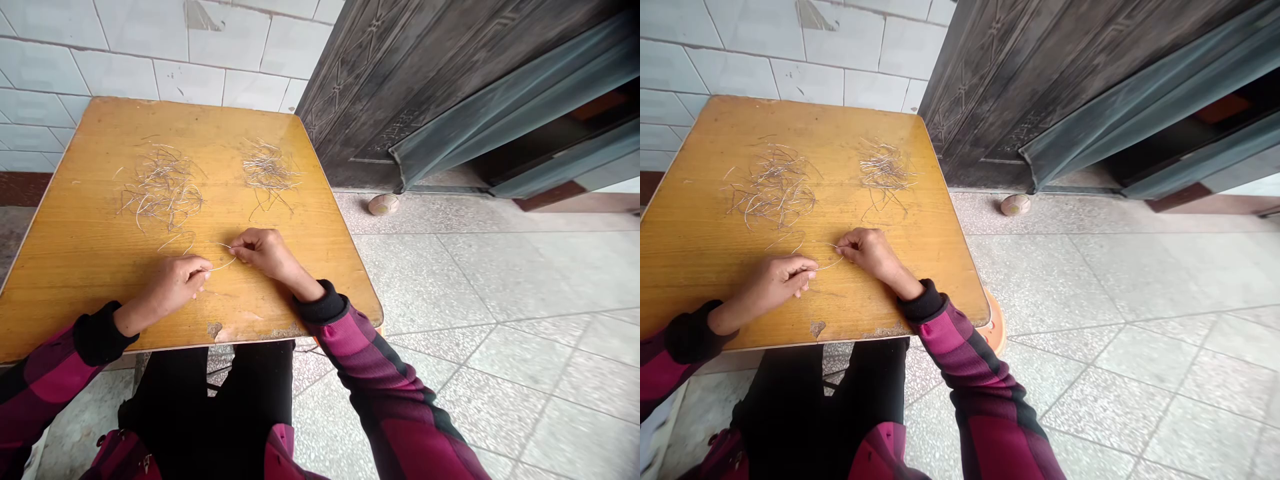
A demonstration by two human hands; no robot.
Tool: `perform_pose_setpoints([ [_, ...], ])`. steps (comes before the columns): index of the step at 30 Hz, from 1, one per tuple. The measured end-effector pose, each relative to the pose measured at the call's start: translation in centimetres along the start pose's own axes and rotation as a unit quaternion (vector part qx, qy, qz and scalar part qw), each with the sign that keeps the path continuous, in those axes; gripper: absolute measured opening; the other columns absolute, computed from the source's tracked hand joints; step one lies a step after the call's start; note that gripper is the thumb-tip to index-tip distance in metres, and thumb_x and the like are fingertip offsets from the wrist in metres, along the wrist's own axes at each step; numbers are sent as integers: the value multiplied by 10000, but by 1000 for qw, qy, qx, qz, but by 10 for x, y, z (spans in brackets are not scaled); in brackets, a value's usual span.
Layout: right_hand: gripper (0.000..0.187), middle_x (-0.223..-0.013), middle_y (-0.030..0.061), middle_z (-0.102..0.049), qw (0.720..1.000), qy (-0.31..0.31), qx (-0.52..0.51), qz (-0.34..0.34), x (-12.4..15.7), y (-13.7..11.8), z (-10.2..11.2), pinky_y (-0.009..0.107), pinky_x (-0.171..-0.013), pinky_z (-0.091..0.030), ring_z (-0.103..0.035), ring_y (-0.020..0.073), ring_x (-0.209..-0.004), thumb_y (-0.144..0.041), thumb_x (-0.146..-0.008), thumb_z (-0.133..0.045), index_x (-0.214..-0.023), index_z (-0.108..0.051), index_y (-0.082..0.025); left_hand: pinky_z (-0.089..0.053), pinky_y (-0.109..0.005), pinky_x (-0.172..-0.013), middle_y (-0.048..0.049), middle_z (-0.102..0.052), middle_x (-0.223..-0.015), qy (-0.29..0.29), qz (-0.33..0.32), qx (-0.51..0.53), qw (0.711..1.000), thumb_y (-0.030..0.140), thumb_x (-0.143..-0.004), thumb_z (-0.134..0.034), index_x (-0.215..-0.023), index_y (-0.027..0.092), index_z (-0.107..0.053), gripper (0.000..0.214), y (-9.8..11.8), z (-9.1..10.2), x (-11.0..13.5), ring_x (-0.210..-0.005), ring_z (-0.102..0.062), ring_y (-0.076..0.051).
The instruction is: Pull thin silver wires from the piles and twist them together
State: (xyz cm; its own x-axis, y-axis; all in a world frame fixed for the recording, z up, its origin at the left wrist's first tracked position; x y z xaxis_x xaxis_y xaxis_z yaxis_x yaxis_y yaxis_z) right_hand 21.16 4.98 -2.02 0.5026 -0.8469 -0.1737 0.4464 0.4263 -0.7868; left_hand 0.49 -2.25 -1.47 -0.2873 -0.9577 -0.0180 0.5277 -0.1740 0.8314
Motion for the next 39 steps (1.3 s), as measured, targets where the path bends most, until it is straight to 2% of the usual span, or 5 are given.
perform_pose_setpoints([
  [7, 183, -798, 35, -641, 991, 132, 10, 22, 2, -4, 9, 254, -630, -412, -549, 123, -690, -318, -867, -643, -917, -683, -147, -500, -193, -474, 27, -616, -560, -25, 72, 152, 986, 207, -816, -569, -757, 149, -628, 102, -2, 2, -6, -456, -594, -89],
  [11, 163, -797, 32, -662, 995, 82, -7, 62, 8, -15, 10, 257, -652, -430, -575, 121, -694, -313, -894, -621, -855, -680, -166, -501, -198, -459, 24, -618, -556, -29, 56, 145, 987, 209, -839, -563, -790, 147, -628, 103, -3, 0, -7, -450, -592, -93],
  [22, 111, -796, 36, -655, 994, 63, 81, 49, 7, -6, 23, 265, -669, -406, -555, 127, -697, -197, -877, -591, -831, -682, -155, -519, -317, -781, -59, -655, -921, 85, -211, -177, 958, 98, -892, -539, -920, 154, -648, 126, -2, 2, -1, -861, -624, -169],
  [31, 60, -858, 42, -617, 989, -3, 150, 4, 0, 7, 11, 255, -680, -377, -535, 129, -733, -176, -841, -639, -862, -691, -153, -516, -365, -845, -84, -641, -991, 80, -231, -224, 943, 88, -909, -501, -973, 148, -638, 163, -2, 2, -6, -935, -600, -200],
  [39, 88, -814, 35, -571, 979, 0, 205, -19, -1, -1, -1, 249, -619, -325, -486, 132, -689, -147, -830, -568, -791, -646, -161, -480, -366, -766, -104, -612, -895, 41, -246, -373, 893, 105, -877, -538, -786, 135, -647, 145, 10, -7, -60, -909, -548, -240],
])
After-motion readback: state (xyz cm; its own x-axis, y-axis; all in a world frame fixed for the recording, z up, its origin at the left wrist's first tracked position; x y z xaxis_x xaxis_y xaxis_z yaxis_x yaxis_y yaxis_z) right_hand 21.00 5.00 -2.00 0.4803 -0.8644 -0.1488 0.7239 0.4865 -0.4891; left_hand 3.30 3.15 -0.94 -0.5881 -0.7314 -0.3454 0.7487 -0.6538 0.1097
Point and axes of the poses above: each hand's wrist, its own x-axis away from the middle knuckle, its own z-axis out of the back of the hand, y = z × x, the point moved 1 cm from there along -x, towards the middle knuckle
